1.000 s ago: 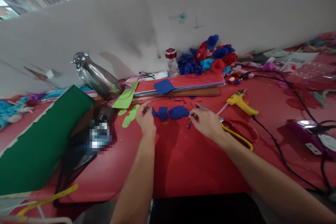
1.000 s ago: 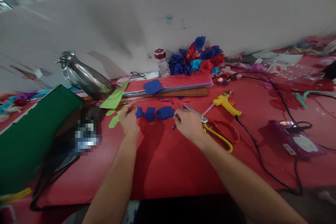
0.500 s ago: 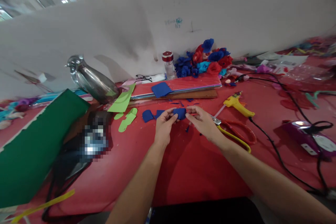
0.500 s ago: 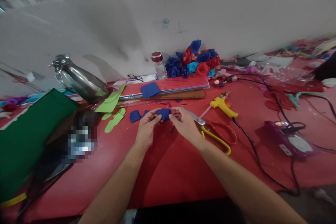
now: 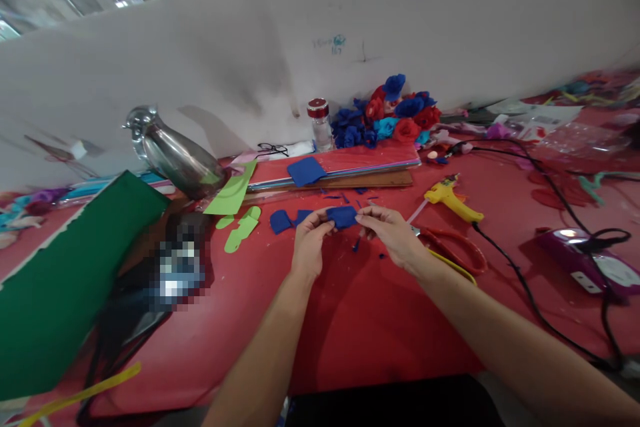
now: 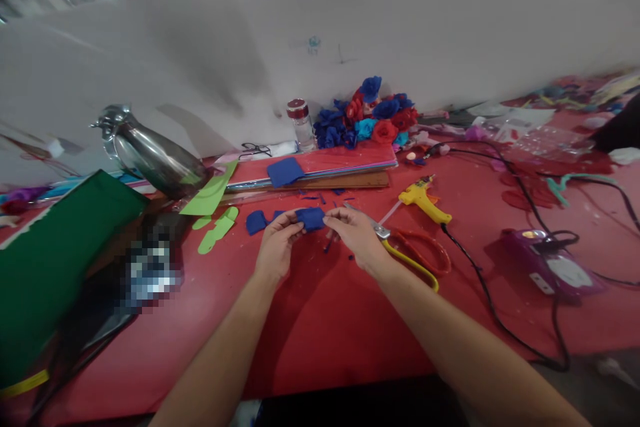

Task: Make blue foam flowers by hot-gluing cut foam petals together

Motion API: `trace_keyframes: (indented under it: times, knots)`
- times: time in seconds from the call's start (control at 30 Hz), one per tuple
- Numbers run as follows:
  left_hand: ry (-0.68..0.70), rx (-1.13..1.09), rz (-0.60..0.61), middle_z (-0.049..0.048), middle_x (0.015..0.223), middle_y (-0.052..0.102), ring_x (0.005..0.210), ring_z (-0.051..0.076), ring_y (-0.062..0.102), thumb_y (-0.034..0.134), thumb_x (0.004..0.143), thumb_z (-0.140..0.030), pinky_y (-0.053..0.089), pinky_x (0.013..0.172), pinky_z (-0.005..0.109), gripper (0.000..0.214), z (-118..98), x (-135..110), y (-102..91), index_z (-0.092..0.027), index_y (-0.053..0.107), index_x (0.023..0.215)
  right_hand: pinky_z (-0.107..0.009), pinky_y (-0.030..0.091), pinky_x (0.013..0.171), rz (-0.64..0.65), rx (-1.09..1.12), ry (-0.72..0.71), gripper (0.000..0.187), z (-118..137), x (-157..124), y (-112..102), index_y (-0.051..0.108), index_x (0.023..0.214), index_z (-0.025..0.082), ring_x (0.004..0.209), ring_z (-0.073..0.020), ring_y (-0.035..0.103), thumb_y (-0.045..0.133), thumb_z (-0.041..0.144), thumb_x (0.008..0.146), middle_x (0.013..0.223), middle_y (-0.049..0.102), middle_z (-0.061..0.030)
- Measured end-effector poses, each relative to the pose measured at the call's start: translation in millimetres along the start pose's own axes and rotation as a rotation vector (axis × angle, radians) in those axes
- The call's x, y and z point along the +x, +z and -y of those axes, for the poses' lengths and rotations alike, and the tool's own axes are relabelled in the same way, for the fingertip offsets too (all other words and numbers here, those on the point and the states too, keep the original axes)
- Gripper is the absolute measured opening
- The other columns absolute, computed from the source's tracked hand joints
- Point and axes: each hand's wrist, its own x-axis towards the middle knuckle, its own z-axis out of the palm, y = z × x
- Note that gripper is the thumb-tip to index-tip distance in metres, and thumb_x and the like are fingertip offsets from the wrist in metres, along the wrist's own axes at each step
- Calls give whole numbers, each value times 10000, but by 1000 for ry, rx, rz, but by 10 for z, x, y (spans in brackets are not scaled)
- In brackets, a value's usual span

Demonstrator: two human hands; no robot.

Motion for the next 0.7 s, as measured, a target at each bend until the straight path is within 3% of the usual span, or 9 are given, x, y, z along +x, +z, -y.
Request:
trace_keyframes:
  times: [0.2,0.27,0.37,0.5,0.57,0.7]
  knots:
    - [57,125,33,25,871,666,689,109,547,673,665,-275,446,701,251,311,-6,-19,-3,-196,699,964,-253,392,520,16,-28,-21,243,-15,19,-15,631,717,191,491,-107,514,670,407,611,515,566,45]
    - [226,297,-13,42,1004,652,833,145,570,683,695,-297,455,783,280,365,-22,-49,0,-232,674,1054,-254,395,525,11,-37,-42,233,-24,22,-17,634,727,191,495,-107,508,659,399,624,522,566,44]
    - [599,636,-110,59,1062,615,983,194,540,694,721,-283,433,886,332,316,-46,-109,-4,-256,680,1036,-252,391,526,5,-38,-68,223,-34,22,-13,628,718,191,489,-102,492,659,393,630,519,559,47]
    - [928,891,-153,68,923,615,888,191,553,585,827,-241,423,876,359,144,-33,-182,-8,-246,723,867,-248,362,509,0,-37,-79,223,-30,9,2,629,717,191,474,-97,467,656,398,636,509,544,54]
    - [970,946,-93,67,895,631,856,187,567,568,837,-226,431,849,354,164,-13,-202,3,-250,729,864,-246,356,506,-4,-24,-82,228,-21,1,10,633,726,190,473,-97,464,659,398,636,509,544,55]
    - [888,930,40,79,927,686,903,203,610,572,843,-245,460,854,351,185,15,-215,40,-241,719,955,-248,371,508,2,-7,-86,218,-2,-15,18,633,713,189,476,-97,468,658,391,633,531,554,54]
